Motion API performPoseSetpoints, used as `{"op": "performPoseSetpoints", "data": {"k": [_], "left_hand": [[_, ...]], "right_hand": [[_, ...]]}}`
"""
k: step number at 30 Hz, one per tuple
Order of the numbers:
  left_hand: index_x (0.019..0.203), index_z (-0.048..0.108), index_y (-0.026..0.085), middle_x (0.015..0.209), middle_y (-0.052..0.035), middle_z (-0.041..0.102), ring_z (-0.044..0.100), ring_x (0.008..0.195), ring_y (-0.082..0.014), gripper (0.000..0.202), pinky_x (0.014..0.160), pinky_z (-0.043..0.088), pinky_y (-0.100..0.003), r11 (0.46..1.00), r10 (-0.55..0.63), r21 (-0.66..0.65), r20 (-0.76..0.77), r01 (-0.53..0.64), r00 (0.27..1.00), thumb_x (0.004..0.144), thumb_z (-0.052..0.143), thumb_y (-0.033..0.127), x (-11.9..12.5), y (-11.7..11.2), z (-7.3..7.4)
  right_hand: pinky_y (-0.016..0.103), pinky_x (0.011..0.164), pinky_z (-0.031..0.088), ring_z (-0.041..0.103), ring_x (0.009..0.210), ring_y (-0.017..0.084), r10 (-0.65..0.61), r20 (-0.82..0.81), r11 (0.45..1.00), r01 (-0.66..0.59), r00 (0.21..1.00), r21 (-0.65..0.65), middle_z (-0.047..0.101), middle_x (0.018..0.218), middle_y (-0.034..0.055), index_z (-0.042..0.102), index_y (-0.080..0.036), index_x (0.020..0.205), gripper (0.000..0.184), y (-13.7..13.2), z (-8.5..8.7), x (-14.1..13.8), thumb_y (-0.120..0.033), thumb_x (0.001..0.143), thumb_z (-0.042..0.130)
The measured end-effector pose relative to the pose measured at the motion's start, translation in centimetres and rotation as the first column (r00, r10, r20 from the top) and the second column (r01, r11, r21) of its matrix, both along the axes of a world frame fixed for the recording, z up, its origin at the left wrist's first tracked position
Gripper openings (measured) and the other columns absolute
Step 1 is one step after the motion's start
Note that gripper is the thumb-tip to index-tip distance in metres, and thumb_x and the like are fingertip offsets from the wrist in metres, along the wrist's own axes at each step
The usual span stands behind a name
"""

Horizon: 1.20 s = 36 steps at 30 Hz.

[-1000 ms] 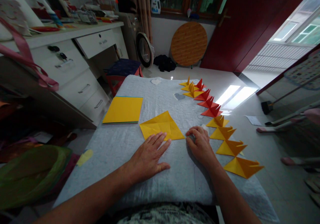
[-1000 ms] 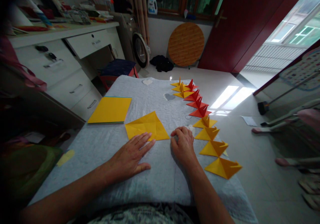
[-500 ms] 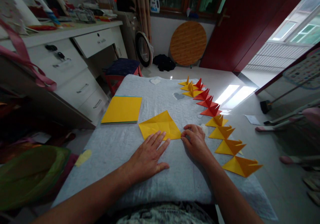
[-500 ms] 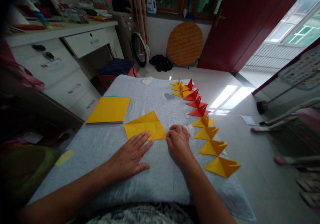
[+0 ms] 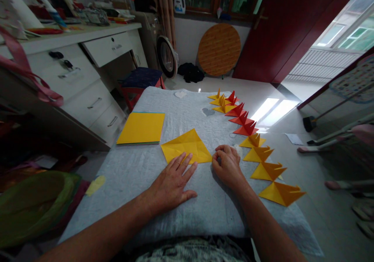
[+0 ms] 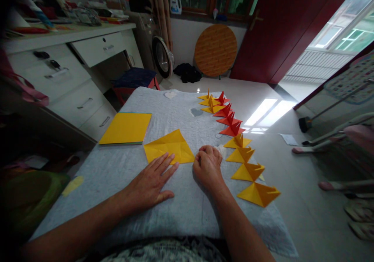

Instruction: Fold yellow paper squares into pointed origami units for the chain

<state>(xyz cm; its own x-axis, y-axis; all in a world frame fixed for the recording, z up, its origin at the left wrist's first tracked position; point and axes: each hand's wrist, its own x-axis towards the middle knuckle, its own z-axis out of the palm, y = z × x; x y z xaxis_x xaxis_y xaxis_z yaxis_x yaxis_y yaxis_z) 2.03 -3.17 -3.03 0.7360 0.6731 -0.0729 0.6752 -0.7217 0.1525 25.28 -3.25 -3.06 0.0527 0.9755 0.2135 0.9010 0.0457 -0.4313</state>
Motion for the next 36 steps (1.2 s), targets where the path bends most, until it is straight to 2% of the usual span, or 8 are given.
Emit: {"op": "performPoseSetpoints", "data": {"k": [3, 8, 18, 23, 26, 30, 32, 36], "left_hand": [[0.153, 0.037, 0.021, 0.163, -0.018, 0.027, 0.025, 0.15, -0.0381, 0.086, 0.12, 0.026, -0.053, 1.0, 0.0, -0.011, -0.012, -0.001, 1.0, 0.084, 0.063, 0.065, 0.0, 0.0, 0.3], [0.154, 0.035, 0.022, 0.164, -0.0166, 0.026, 0.025, 0.151, -0.0373, 0.085, 0.12, 0.025, -0.054, 1.0, 0.001, 0.001, 0.022, -0.002, 1.0, 0.086, 0.058, 0.067, -0.1, 0.0, 0.0], [0.153, 0.037, 0.021, 0.163, -0.0176, 0.029, 0.027, 0.15, -0.0374, 0.084, 0.12, 0.026, -0.053, 1.0, -0.003, 0.009, 0.024, 0.003, 1.0, 0.086, 0.058, 0.067, -0.1, 0.0, 0.2], [0.151, 0.039, 0.02, 0.162, -0.019, 0.029, 0.028, 0.149, -0.038, 0.083, 0.12, 0.026, -0.053, 1.0, -0.004, 0.0, 0.047, 0.004, 0.999, 0.085, 0.06, 0.066, -0.1, 0.0, 0.3], [0.15, 0.039, 0.021, 0.162, -0.0189, 0.03, 0.028, 0.149, -0.0378, 0.082, 0.119, 0.028, -0.055, 1.0, 0.001, 0.004, 0.078, -0.001, 0.997, 0.085, 0.061, 0.064, 0.0, -0.1, 0.0], [0.149, 0.04, 0.021, 0.161, -0.0193, 0.032, 0.029, 0.149, -0.0383, 0.079, 0.117, 0.031, -0.057, 1.0, 0.006, 0.018, 0.135, -0.008, 0.991, 0.085, 0.065, 0.059, -0.1, -0.2, -0.3], [0.149, 0.038, 0.02, 0.16, -0.0191, 0.033, 0.029, 0.149, -0.0381, 0.08, 0.118, 0.031, -0.056, 1.0, 0.002, 0.019, 0.141, -0.005, 0.99, 0.085, 0.066, 0.058, -0.2, -0.2, -0.3], [0.151, 0.035, 0.017, 0.161, -0.0187, 0.033, 0.029, 0.15, -0.0343, 0.084, 0.121, 0.028, -0.051, 1.0, -0.018, -0.009, 0.122, 0.019, 0.992, 0.084, 0.065, 0.059, -0.5, 0.0, -0.1]], "right_hand": [[0.046, 0.095, 0.035, 0.051, 0.104, 0.028, 0.011, 0.023, 1.0, -0.01, 1.0, -0.011, 0.062, 0.105, 0.0083, 0.062, -0.021, 0.075, 0.01, -0.1, 0.3, -0.3, -0.027, 0.084, 0.06], [0.048, 0.093, 0.037, 0.05, 0.104, 0.032, -0.041, 0.112, 0.998, 0.045, 0.993, -0.035, 0.06, 0.102, 0.0092, 0.058, -0.022, 0.081, 0.027, -0.2, 0.7, -1.3, -0.047, 0.081, 0.069], [0.047, 0.091, 0.037, 0.05, 0.103, 0.031, -0.088, 0.095, 0.995, 0.093, 0.992, -0.045, 0.059, 0.105, 0.0096, 0.06, -0.022, 0.087, 0.005, -0.3, 0.0, 0.6, -0.027, 0.085, 0.059], [0.051, 0.094, 0.039, 0.051, 0.109, 0.033, -0.112, -0.002, 0.994, 0.112, 0.994, 0.02, 0.06, 0.106, 0.0103, 0.063, -0.022, 0.1, 0.019, -0.5, 0.2, 1.6, -0.02, 0.083, 0.055], [0.052, 0.102, 0.038, 0.053, 0.114, 0.03, 0.015, -0.129, 0.984, 0.008, 0.992, 0.179, 0.061, 0.113, 0.0111, 0.062, -0.021, 0.103, 0.022, -0.9, 1.5, 0.8, -0.017, 0.086, 0.051], [0.037, 0.101, 0.049, 0.061, 0.113, 0.02, 0.475, -0.262, 0.88, -0.45, 0.84, 0.151, 0.065, 0.117, 0.0096, 0.062, -0.021, 0.11, 0.029, -1.5, 2.9, -1.9, -0.012, 0.094, 0.04], [0.036, 0.105, 0.048, 0.06, 0.119, 0.019, 0.534, -0.267, 0.842, -0.535, 0.802, 0.074, 0.065, 0.124, 0.0109, 0.06, -0.019, 0.121, 0.033, -1.9, 3.0, -3.3, -0.012, 0.096, 0.04], [0.038, 0.111, 0.045, 0.057, 0.127, 0.02, 0.502, -0.207, 0.857, -0.515, 0.839, -0.011, 0.063, 0.133, 0.0129, 0.056, -0.016, 0.133, 0.04, -2.4, 2.4, -4.5, -0.011, 0.096, 0.04]]}}
